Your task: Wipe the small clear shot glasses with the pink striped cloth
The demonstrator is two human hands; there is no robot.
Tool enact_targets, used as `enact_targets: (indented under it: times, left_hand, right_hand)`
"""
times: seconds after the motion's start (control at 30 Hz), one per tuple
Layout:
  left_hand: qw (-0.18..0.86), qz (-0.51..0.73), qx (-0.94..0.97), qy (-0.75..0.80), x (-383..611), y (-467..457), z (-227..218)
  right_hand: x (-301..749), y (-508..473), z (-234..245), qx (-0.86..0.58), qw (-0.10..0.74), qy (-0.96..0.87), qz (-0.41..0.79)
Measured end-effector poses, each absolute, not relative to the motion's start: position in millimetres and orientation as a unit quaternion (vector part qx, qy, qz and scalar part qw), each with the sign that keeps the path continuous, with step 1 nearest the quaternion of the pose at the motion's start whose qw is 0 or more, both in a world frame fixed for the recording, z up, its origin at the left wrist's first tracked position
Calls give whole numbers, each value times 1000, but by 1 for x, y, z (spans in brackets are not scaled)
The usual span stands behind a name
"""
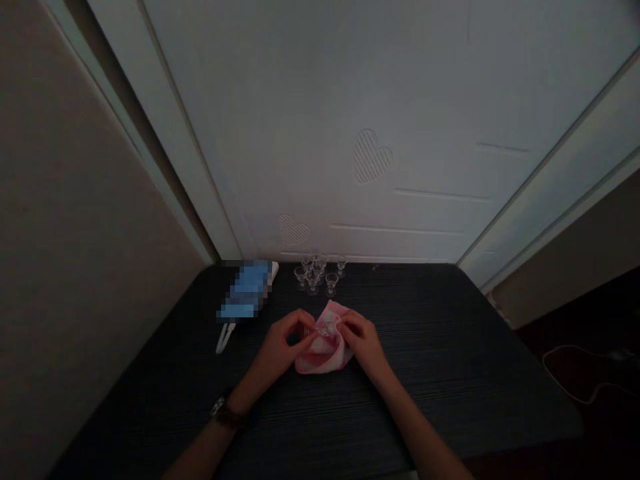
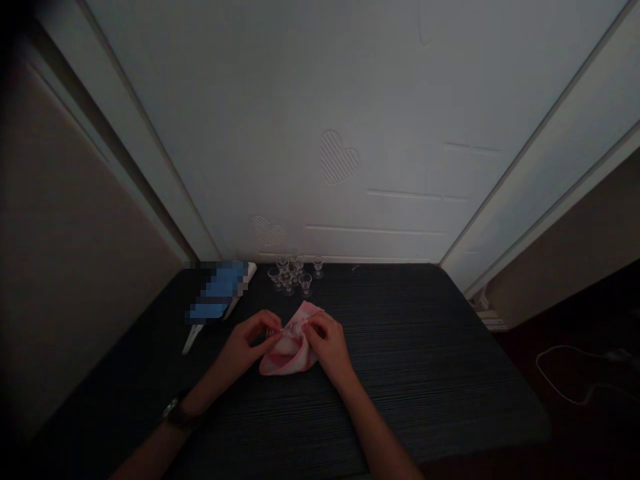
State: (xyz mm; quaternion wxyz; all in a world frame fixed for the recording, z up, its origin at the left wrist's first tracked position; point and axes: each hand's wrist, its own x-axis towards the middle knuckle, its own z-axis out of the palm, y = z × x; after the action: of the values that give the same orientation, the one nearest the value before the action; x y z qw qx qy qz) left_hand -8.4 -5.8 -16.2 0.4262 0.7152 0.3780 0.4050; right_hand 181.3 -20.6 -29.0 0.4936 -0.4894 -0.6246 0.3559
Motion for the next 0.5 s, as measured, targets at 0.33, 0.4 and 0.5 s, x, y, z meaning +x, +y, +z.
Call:
enact_targets:
  times: [0.33,0.4,0.5]
  left_hand:
    - [456,400,699,378,-9,-4,-19]
    - [462,401,696,377,-10,-4,-19]
    - [470,406,689,374,-9,-3,-19]
  right_hand:
    - [181,-23,-25,-486,490,-629,358]
    - [181,-23,-24,-484,491,-631,358]
    - [181,-23,-25,-481,491,-632,359]
